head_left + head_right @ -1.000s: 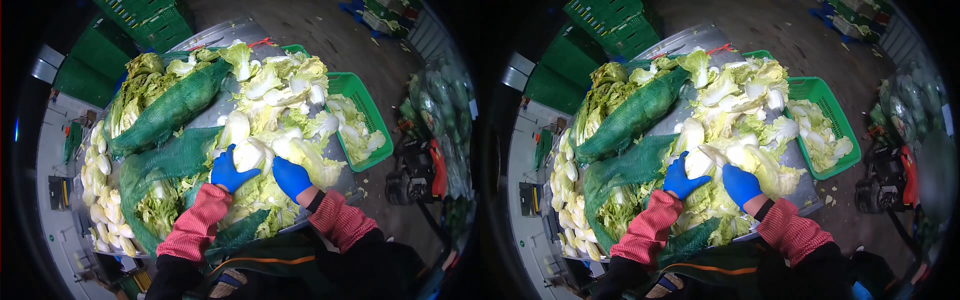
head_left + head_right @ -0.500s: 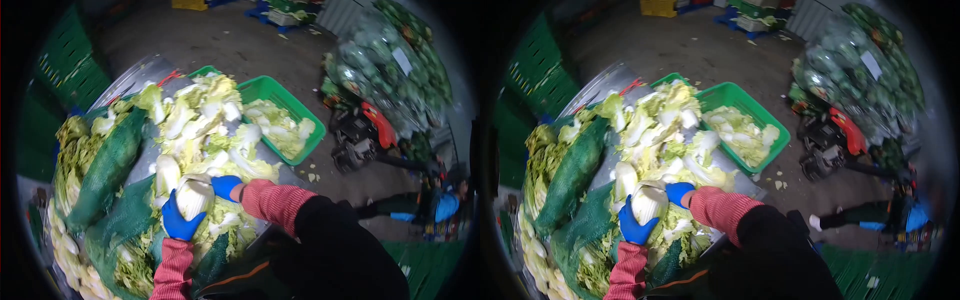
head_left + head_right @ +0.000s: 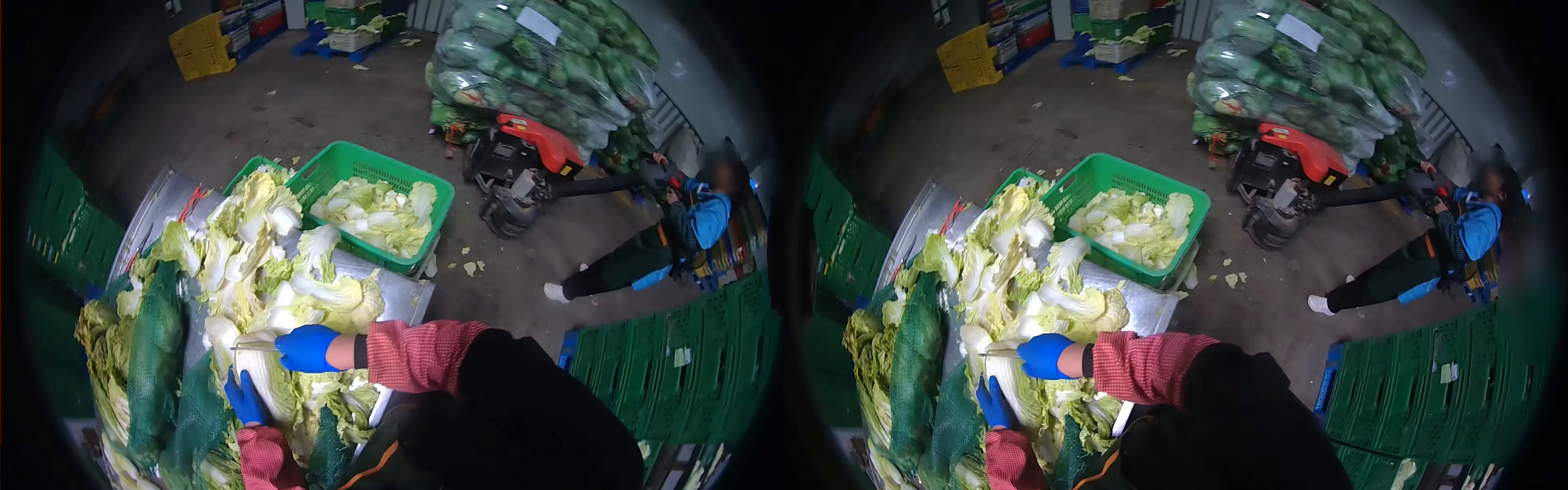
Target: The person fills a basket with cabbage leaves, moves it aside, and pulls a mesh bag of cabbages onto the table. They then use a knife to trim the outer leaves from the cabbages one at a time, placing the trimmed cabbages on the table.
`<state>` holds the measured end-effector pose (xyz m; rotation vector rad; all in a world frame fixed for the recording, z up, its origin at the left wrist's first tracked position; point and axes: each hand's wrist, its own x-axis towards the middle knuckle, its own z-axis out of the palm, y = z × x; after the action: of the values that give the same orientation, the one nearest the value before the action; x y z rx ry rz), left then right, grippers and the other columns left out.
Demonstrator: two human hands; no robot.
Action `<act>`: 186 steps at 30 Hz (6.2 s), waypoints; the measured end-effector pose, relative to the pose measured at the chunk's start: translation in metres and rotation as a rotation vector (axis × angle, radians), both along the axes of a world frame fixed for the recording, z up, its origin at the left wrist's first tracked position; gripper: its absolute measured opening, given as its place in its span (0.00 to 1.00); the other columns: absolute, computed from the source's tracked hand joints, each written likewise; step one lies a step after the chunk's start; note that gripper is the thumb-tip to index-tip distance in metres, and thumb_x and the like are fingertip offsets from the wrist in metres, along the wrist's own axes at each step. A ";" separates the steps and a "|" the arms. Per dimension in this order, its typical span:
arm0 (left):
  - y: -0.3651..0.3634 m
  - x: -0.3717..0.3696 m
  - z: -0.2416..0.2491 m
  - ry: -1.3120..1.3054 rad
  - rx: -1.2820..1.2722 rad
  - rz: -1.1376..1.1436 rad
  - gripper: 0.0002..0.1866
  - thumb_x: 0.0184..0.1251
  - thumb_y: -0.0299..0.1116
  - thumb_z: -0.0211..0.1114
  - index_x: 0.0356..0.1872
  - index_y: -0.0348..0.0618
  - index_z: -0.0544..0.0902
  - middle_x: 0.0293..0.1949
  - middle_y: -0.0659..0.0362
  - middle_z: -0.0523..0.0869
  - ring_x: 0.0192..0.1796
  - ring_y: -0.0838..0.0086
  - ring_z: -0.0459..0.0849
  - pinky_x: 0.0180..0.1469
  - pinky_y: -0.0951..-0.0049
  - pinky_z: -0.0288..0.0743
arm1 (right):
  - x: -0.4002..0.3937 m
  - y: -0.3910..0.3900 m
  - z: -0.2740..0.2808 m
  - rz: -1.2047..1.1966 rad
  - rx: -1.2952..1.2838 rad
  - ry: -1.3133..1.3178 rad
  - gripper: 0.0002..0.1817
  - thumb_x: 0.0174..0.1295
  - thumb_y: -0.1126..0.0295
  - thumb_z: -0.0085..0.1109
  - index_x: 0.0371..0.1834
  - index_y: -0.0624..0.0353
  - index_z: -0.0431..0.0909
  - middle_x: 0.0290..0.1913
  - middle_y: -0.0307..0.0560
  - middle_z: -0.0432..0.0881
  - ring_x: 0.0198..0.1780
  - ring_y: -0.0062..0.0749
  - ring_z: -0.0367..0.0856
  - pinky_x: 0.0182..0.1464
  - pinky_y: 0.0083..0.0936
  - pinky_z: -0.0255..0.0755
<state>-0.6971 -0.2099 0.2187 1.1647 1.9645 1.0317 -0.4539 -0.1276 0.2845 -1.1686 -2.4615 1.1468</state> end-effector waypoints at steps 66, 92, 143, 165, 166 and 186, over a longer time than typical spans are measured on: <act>-0.024 -0.042 0.072 0.938 -0.138 -0.299 0.35 0.53 0.34 0.72 0.64 0.39 0.70 0.56 0.43 0.76 0.56 0.52 0.76 0.58 0.58 0.71 | -0.007 -0.025 -0.094 -0.380 -0.126 0.262 0.18 0.63 0.54 0.54 0.46 0.56 0.75 0.45 0.56 0.80 0.47 0.55 0.79 0.49 0.42 0.72; -0.027 -0.003 0.028 0.256 -0.115 -0.286 0.41 0.52 0.44 0.75 0.67 0.38 0.68 0.59 0.42 0.76 0.61 0.56 0.75 0.63 0.62 0.67 | -0.042 -0.016 -0.068 -0.244 -0.242 0.235 0.41 0.53 0.44 0.65 0.64 0.59 0.68 0.56 0.56 0.77 0.56 0.48 0.77 0.57 0.36 0.71; -0.039 0.048 0.083 -0.818 0.380 -0.027 0.39 0.58 0.38 0.68 0.69 0.36 0.60 0.62 0.51 0.73 0.63 0.66 0.72 0.66 0.66 0.64 | 0.000 -0.036 0.065 -0.070 -0.190 0.358 0.37 0.54 0.53 0.68 0.66 0.55 0.68 0.37 0.50 0.84 0.36 0.35 0.83 0.42 0.28 0.76; -0.046 0.023 0.108 -1.354 0.515 0.284 0.38 0.64 0.53 0.62 0.69 0.42 0.62 0.64 0.51 0.72 0.64 0.59 0.72 0.68 0.56 0.64 | -0.014 -0.035 0.068 -0.153 0.299 0.331 0.37 0.53 0.59 0.68 0.68 0.48 0.66 0.36 0.49 0.80 0.36 0.40 0.81 0.38 0.32 0.75; -0.044 0.024 0.106 -1.359 0.503 0.278 0.38 0.64 0.53 0.62 0.69 0.42 0.62 0.64 0.51 0.73 0.64 0.59 0.73 0.68 0.56 0.65 | -0.021 -0.037 0.086 -0.064 0.316 0.388 0.39 0.51 0.56 0.70 0.68 0.48 0.66 0.39 0.48 0.79 0.37 0.38 0.81 0.38 0.32 0.75; -0.025 -0.003 0.057 -1.403 0.651 -0.015 0.30 0.76 0.51 0.43 0.70 0.40 0.62 0.65 0.49 0.70 0.64 0.62 0.72 0.69 0.62 0.63 | -0.040 -0.013 0.052 -0.008 -0.445 0.781 0.25 0.63 0.60 0.63 0.58 0.64 0.73 0.45 0.39 0.81 0.42 0.18 0.77 0.48 0.18 0.72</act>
<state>-0.7000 -0.2349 0.2757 0.3882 0.5091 1.8238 -0.4936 -0.1408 0.3364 -0.6114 -1.6546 1.7786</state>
